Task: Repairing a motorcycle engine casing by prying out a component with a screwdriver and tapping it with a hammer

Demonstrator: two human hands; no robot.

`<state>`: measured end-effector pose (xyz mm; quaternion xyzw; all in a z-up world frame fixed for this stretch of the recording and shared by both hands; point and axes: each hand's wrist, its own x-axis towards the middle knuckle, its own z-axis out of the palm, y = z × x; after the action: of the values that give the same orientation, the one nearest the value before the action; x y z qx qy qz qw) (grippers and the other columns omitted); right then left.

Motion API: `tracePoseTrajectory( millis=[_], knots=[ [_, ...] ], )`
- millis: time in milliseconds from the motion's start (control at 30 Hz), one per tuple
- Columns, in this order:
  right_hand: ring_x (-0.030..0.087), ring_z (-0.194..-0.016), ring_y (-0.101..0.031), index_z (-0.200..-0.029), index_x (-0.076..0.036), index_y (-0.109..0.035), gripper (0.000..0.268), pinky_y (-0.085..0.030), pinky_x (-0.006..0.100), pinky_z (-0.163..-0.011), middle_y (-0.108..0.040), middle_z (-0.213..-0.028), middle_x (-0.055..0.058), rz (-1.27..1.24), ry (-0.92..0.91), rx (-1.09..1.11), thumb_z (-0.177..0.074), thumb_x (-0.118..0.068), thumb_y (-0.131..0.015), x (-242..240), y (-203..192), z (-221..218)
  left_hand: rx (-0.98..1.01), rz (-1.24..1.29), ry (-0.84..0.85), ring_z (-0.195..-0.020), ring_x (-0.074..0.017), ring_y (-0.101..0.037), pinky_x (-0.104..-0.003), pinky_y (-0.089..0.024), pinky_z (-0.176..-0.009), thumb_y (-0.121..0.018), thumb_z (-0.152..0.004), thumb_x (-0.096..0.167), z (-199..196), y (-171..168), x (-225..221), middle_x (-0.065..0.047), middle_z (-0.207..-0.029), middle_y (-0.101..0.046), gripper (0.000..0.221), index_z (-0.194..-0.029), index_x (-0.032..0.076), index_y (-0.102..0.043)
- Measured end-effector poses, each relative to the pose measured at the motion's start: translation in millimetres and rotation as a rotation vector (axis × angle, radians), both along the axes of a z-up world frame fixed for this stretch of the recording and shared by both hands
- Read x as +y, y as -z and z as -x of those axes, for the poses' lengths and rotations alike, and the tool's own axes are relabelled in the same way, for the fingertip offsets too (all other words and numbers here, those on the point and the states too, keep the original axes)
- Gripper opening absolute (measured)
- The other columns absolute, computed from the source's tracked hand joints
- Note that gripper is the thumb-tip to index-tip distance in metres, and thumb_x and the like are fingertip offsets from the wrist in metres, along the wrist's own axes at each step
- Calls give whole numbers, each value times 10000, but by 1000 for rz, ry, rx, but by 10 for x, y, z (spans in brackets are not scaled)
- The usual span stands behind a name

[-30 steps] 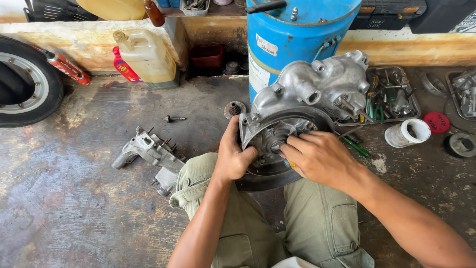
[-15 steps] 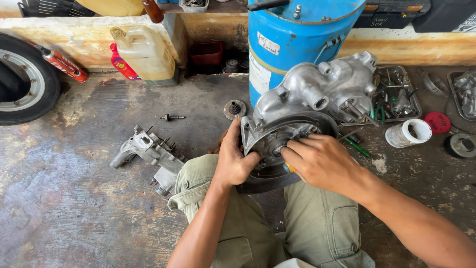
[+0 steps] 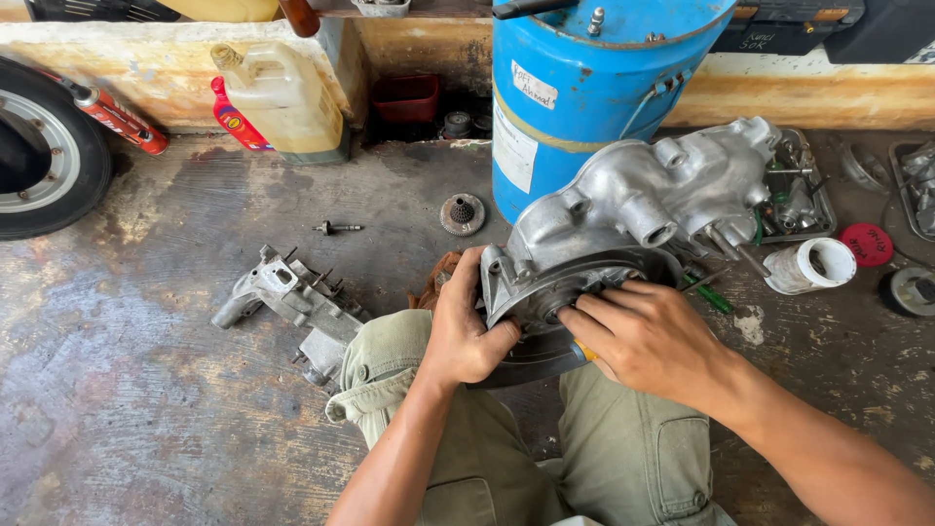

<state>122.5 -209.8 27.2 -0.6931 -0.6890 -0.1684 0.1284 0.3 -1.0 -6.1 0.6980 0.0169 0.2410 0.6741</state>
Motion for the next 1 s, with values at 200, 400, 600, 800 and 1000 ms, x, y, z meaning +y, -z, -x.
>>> tracePoseTrajectory(
  millis=[200, 400, 600, 800, 1000],
  knots=[
    [239, -657, -623, -1052, -112, -663, 185, -501, 356, -603, -590, -848, 55, 16, 8, -39, -929, -135, -526, -15, 57, 11, 0, -17, -7, -812, -293, -637, -429, -520, -625, -660, -604, 36, 4, -6, 15, -222, -847, -700, 659, -1259, 10, -595],
    [239, -636, -619, -1078, -103, -682, 212, -507, 354, -599, -589, -809, 53, 13, 7, -54, -937, -157, -532, 6, -14, 20, -14, -32, -8, -798, -304, -666, -423, -531, -644, -655, -590, 41, -22, -24, 14, -211, -819, -687, 689, -1275, 7, -586],
    [227, -636, -632, -1049, -108, -668, 191, -517, 348, -590, -596, -814, 48, 8, 0, 48, -934, -155, -523, 3, 73, 2, -19, -34, -2, -787, -311, -677, -424, -526, -635, -647, -592, 51, -16, -15, 12, -210, -813, -690, 695, -1283, 11, -584],
    [229, -627, -599, -1053, -113, -673, 203, -500, 349, -597, -571, -798, 50, -20, 44, -108, -936, -128, -509, -27, 230, 2, -20, -33, -4, -779, -291, -668, -414, -523, -635, -648, -590, 48, -18, -35, 5, -201, -797, -681, 701, -1286, 3, -584],
    [241, -643, -649, -1069, -108, -667, 216, -529, 353, -596, -627, -834, 69, 0, 29, 63, -875, -137, -577, -22, 87, 51, -14, -52, -4, -782, -275, -663, -412, -527, -635, -659, -583, 50, -18, -70, 10, -193, -790, -670, 703, -1281, 3, -580]
  ],
)
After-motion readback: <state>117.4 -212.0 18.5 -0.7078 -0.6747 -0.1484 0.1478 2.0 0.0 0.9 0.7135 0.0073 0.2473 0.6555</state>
